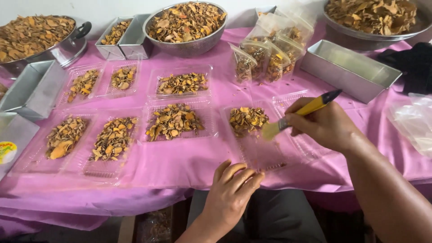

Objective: Sorting and packing dried tea leaves into plastic containers and bags using hands and a brush

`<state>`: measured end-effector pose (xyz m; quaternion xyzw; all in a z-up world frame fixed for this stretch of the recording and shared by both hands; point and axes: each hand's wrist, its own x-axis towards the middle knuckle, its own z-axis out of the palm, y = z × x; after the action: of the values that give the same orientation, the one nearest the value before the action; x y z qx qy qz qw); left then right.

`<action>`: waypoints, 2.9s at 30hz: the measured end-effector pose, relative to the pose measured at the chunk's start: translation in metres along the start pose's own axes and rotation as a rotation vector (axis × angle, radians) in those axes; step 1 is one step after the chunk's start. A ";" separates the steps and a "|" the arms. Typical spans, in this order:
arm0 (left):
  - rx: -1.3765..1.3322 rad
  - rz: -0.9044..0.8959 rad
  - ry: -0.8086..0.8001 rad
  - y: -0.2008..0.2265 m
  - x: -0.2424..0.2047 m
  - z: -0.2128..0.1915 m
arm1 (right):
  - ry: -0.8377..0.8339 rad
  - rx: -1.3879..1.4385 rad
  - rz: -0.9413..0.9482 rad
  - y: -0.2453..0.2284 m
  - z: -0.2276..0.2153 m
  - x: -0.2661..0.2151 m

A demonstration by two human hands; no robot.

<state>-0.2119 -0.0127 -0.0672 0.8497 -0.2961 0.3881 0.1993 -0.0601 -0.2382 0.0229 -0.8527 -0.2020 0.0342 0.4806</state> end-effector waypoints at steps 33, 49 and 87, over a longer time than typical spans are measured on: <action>-0.104 0.026 0.074 0.015 -0.008 0.014 | 0.096 -0.233 0.263 -0.050 0.051 0.005; -0.061 0.003 0.033 0.020 0.002 0.014 | -0.099 -0.074 0.326 -0.030 0.056 0.006; -0.060 0.005 -0.061 0.015 0.002 0.011 | -0.190 -0.450 0.319 -0.044 0.011 -0.008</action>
<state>-0.2147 -0.0305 -0.0705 0.8540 -0.3155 0.3535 0.2148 -0.0838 -0.2128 0.0526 -0.9518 -0.1119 0.1437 0.2470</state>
